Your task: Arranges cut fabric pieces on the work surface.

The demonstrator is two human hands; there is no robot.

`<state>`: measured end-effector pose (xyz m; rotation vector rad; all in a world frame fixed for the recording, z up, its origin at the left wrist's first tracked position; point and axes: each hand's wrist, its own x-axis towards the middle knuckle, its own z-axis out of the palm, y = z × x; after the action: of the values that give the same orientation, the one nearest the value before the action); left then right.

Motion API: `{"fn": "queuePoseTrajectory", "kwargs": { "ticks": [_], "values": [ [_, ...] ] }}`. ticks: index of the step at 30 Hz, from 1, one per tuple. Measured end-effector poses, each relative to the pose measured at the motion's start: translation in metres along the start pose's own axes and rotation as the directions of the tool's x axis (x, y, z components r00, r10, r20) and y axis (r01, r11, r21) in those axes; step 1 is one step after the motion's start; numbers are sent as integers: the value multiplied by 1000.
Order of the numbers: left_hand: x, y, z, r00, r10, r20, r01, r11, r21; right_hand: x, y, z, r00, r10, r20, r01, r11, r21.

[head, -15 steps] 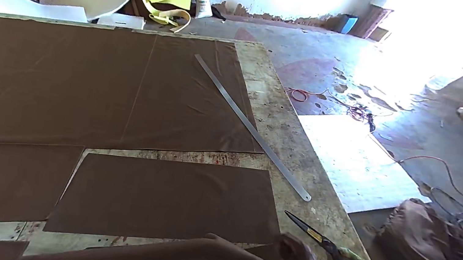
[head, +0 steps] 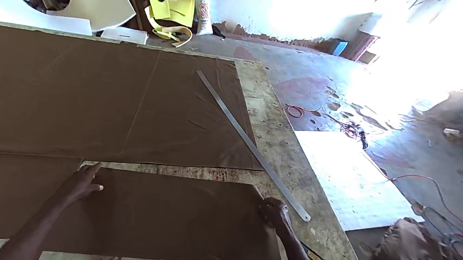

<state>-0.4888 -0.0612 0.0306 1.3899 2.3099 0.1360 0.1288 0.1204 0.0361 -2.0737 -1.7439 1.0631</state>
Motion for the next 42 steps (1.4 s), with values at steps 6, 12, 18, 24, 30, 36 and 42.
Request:
{"fn": "queuePoseTrajectory", "kwargs": {
  "ticks": [6, 12, 18, 24, 30, 36, 42],
  "values": [
    [11, -14, -12, 991, 17, 131, -13, 1000, -28, -17, -21, -24, 988, -152, -33, 154, 915, 373],
    [-15, 3, -36, 988, 40, -147, -47, 998, -46, -26, -45, -61, 875, -389, -289, 484, 734, 476],
    [-105, 21, -49, 605, 63, -793, -305, 939, -158, -24, -16, -64, 744, -491, -453, 659, 650, 378],
    [-168, -20, 41, 763, -12, -646, -189, 952, -242, -8, 39, -41, 780, -617, -99, 616, 786, -49],
    [-178, -42, 75, 947, -60, -315, -30, 961, -273, -20, 19, -36, 950, -284, 133, 314, 861, -400],
    [-156, -37, 74, 783, 15, -622, -82, 993, -80, -30, 23, 10, 929, -342, 143, 371, 845, -386],
    [-137, -28, 90, 940, 87, -329, -77, 996, 44, -14, 21, 12, 940, -314, 137, 341, 832, -438]
  ]
}}
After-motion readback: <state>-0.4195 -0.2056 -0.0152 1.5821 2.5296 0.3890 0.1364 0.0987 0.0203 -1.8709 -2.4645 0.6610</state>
